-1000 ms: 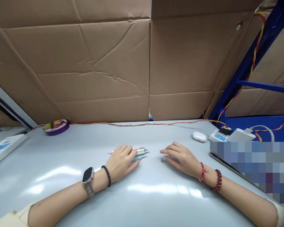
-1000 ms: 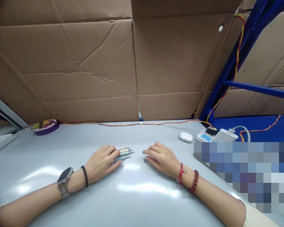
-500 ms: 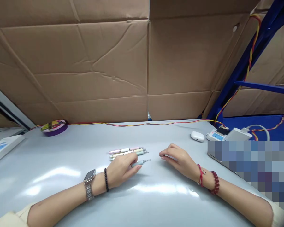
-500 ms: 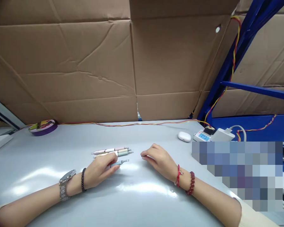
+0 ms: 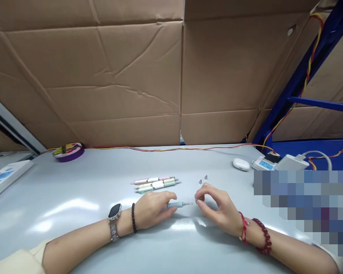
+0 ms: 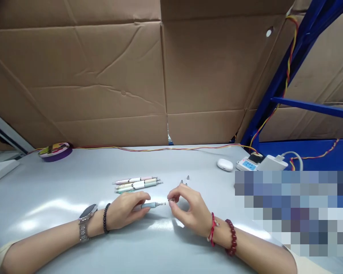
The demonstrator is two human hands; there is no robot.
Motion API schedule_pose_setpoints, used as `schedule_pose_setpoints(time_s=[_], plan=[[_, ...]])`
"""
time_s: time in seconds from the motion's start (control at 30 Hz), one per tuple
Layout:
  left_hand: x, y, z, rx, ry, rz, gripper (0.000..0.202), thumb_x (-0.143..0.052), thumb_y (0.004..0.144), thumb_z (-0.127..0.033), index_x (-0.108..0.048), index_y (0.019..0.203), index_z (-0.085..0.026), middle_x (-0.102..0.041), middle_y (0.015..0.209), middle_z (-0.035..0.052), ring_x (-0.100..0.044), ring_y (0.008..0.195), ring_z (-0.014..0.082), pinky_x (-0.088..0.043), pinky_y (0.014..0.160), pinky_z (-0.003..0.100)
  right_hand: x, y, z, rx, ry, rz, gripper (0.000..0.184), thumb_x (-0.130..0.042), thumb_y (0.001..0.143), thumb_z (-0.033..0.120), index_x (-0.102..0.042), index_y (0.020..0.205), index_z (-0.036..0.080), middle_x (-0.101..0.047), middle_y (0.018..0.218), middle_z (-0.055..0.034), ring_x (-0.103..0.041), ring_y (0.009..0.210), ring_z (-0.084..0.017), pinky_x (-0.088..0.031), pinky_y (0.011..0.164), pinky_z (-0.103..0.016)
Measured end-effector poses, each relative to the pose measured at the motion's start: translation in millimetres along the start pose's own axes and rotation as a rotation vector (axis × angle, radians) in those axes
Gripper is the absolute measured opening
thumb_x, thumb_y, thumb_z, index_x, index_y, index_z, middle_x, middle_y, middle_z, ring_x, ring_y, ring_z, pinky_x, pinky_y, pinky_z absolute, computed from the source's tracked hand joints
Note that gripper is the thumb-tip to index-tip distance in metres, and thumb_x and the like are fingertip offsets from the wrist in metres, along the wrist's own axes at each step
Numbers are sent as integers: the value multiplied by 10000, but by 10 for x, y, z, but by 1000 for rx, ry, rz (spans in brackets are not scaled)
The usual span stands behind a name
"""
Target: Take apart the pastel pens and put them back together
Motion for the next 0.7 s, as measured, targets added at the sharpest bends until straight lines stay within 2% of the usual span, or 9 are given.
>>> schedule_pose_setpoints(time_s=[0.17, 0.33, 0.57, 0.7], plan=[[-3, 36, -24, -5, 11, -2, 251, -317, 984, -379, -477, 893, -208, -579, 626, -42, -520, 468, 104, -351, 446, 211, -220, -9, 33, 41, 12, 145, 144, -523, 851, 110, -597, 929, 206, -653, 791, -21, -605, 717, -138, -501, 661, -249], [-18, 72, -42, -4, 14, 10, 300, -297, 989, -388, -470, 826, -205, -558, 607, -44, -496, 462, 101, -346, 445, 211, -269, -5, 26, 75, -39, 131, 102, -508, 917, 203, -609, 924, 204, -689, 808, -28, -637, 740, -135, -523, 671, -237], [-21, 78, -55, -22, -2, 8, 329, -282, 995, -381, -464, 786, -203, -548, 608, -39, -480, 478, 100, -343, 452, 210, -264, -1, 23, 101, -140, 107, 297, -402, 972, 395, -618, 897, 205, -693, 747, -33, -644, 678, -135, -512, 614, -242], [-52, 85, -58, -30, -9, 21, 348, -277, 998, -374, -469, 767, -200, -533, 601, -43, -456, 469, 96, -329, 448, 214, -321, 29, -28, 109, -241, 127, 436, -350, 973, 462, -594, 733, 191, -613, 596, -16, -541, 550, -136, -432, 566, -273]])
Point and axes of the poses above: each hand's wrist, its own y-axis towards the middle knuckle, its own x-axis out of the back of the hand, z = x × y, the point moved 10 cm from there along y, towards the middle knuckle
